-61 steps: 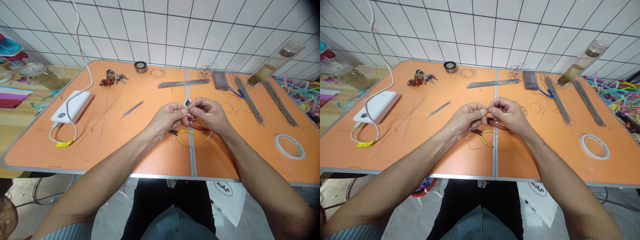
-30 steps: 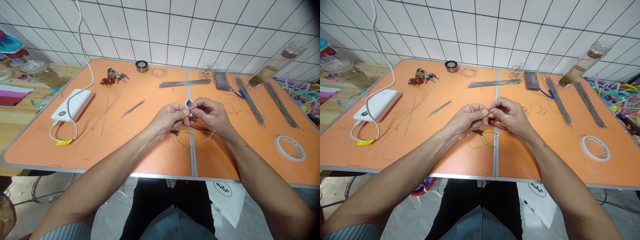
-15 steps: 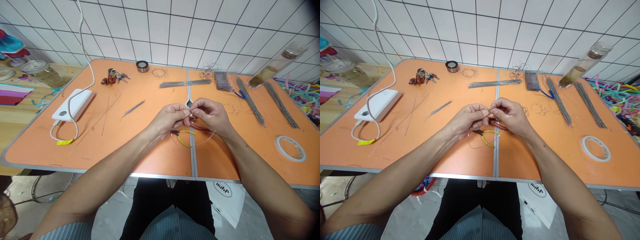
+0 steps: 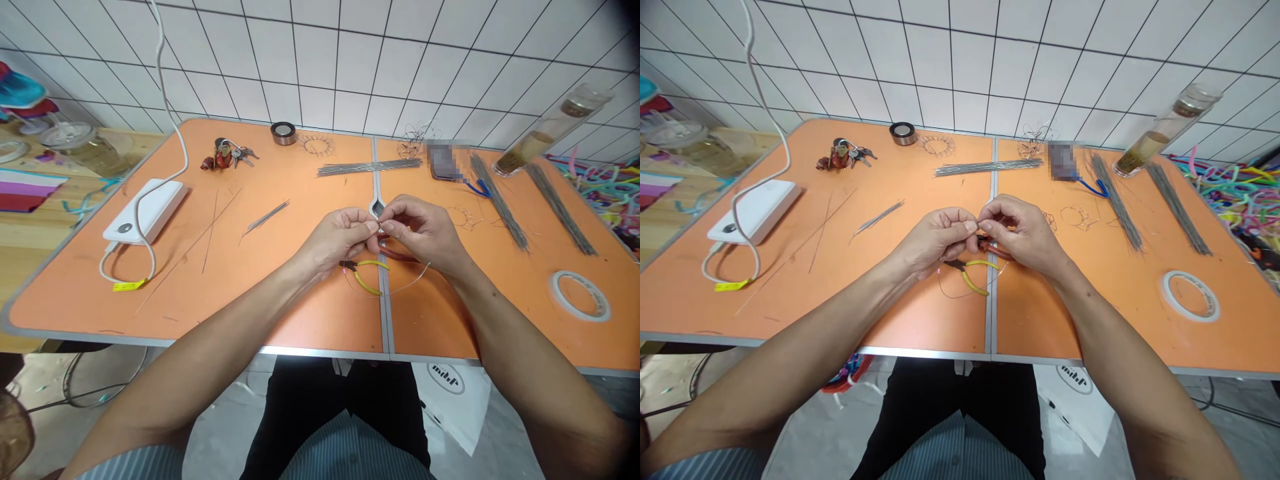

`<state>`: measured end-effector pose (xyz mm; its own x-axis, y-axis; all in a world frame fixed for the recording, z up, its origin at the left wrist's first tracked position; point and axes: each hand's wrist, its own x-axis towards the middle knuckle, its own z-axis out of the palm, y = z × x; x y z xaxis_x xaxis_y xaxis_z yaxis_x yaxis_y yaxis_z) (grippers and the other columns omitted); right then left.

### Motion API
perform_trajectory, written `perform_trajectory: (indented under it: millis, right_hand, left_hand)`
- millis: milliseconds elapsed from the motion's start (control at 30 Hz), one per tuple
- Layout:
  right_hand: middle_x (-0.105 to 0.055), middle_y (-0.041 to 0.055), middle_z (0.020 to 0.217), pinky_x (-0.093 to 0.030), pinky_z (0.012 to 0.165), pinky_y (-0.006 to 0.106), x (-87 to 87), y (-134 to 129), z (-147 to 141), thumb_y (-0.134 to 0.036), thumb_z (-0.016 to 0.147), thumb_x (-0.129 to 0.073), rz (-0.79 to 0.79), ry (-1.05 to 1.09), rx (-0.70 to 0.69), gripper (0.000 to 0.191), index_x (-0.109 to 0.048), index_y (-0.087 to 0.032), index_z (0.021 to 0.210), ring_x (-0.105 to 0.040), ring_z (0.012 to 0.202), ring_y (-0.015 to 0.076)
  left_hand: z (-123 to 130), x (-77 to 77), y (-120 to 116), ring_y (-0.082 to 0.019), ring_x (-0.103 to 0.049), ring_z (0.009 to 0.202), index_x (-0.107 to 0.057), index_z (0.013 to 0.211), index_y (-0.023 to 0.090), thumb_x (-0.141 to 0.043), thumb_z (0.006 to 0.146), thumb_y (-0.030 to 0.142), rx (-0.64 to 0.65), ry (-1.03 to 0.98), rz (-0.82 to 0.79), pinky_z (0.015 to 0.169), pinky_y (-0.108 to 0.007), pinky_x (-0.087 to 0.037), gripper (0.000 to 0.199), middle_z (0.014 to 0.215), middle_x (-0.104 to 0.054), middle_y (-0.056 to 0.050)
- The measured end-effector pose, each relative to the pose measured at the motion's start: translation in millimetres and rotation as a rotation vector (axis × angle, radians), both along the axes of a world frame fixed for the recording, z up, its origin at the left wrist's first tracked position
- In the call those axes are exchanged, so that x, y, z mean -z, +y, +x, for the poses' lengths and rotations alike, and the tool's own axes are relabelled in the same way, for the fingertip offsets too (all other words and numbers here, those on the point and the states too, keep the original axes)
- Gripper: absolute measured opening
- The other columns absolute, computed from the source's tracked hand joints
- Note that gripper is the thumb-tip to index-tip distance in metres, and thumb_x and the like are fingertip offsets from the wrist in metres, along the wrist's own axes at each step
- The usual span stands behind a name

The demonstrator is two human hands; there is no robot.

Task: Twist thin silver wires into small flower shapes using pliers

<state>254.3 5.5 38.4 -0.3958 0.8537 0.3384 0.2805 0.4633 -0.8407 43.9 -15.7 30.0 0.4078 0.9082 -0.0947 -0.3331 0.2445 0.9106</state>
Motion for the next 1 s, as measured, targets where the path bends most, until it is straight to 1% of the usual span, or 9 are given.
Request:
perform_trajectory:
  millis: [167, 300, 467, 567, 667, 867, 1000]
  right_hand:
    - [-0.075, 0.0052, 0.089, -0.056, 0.072, 0.035, -3.3, -0.3, 0.0, -0.057, 0.085, -0.097, -0.083, 0.027, 0.010, 0.038, -0.079, -0.024, 0.091, -0.068, 0.083, 0.0221]
    - [-0.075, 0.0055, 0.089, -0.056, 0.070, 0.034, -4.7, -1.3, -0.5, -0.056, 0.086, -0.097, -0.098, 0.034, 0.011, 0.037, -0.079, -0.024, 0.091, -0.067, 0.082, 0.0221]
    - [-0.074, 0.0059, 0.088, -0.055, 0.063, 0.033, -5.4, -4.2, -3.1, -0.063, 0.087, -0.094, -0.111, 0.047, 0.013, 0.041, -0.080, -0.025, 0.090, -0.067, 0.081, 0.0222]
    - [-0.074, 0.0058, 0.086, -0.055, 0.061, 0.032, -5.2, -5.3, -4.1, -0.067, 0.084, -0.095, -0.139, 0.056, 0.023, 0.044, -0.080, -0.026, 0.090, -0.067, 0.080, 0.0225]
    - [-0.075, 0.0060, 0.088, -0.056, 0.062, 0.032, -5.2, -5.6, -3.8, -0.061, 0.085, -0.095, -0.129, 0.051, 0.022, 0.039, -0.080, -0.026, 0.090, -0.068, 0.082, 0.0225]
    - [-0.077, 0.0054, 0.092, -0.060, 0.070, 0.033, -3.7, -4.9, -2.1, -0.043, 0.090, -0.091, -0.111, 0.035, 0.017, 0.022, -0.082, -0.024, 0.097, -0.071, 0.085, 0.0219]
    - [-0.079, 0.0053, 0.095, -0.061, 0.073, 0.033, 1.7, -3.0, -2.3, -0.044, 0.093, -0.089, -0.071, 0.041, 0.011, 0.023, -0.084, -0.024, 0.100, -0.073, 0.087, 0.0217]
  left_hand:
    - [0.9, 0.0, 0.0, -0.003, -0.036, 0.043, -0.067, 0.087, 0.015, -0.084, 0.092, 0.027, 0.002, -0.007, -0.007, 0.045, -0.020, -0.020, 0.022, 0.067, -0.074, -0.003]
    - [1.2, 0.6, 0.4, -0.003, -0.038, 0.043, -0.066, 0.088, 0.015, -0.084, 0.093, 0.026, 0.000, -0.015, -0.009, 0.045, -0.020, -0.021, 0.022, 0.067, -0.074, -0.003]
    - [1.7, 1.5, 1.5, -0.004, -0.039, 0.042, -0.065, 0.092, 0.016, -0.083, 0.094, 0.024, -0.004, -0.029, -0.004, 0.046, -0.019, -0.024, 0.020, 0.067, -0.076, -0.003]
    - [1.9, 2.2, 2.2, -0.004, -0.040, 0.042, -0.064, 0.094, 0.016, -0.086, 0.093, 0.026, -0.006, -0.033, 0.001, 0.046, -0.019, -0.024, 0.024, 0.067, -0.076, -0.004]
    - [1.8, 3.0, 2.6, -0.004, -0.041, 0.042, -0.064, 0.094, 0.016, -0.087, 0.092, 0.029, -0.004, -0.037, 0.004, 0.046, -0.019, -0.024, 0.027, 0.067, -0.076, -0.003]
    - [0.7, 5.1, 3.3, -0.004, -0.043, 0.043, -0.064, 0.093, 0.016, -0.086, 0.092, 0.028, -0.021, -0.084, 0.030, 0.045, -0.018, -0.026, 0.025, 0.070, -0.078, -0.004]
    - [1.1, 6.7, 4.4, -0.004, -0.043, 0.043, -0.064, 0.092, 0.017, -0.088, 0.091, 0.030, -0.037, -0.084, 0.028, 0.045, -0.017, -0.027, 0.027, 0.069, -0.078, -0.003]
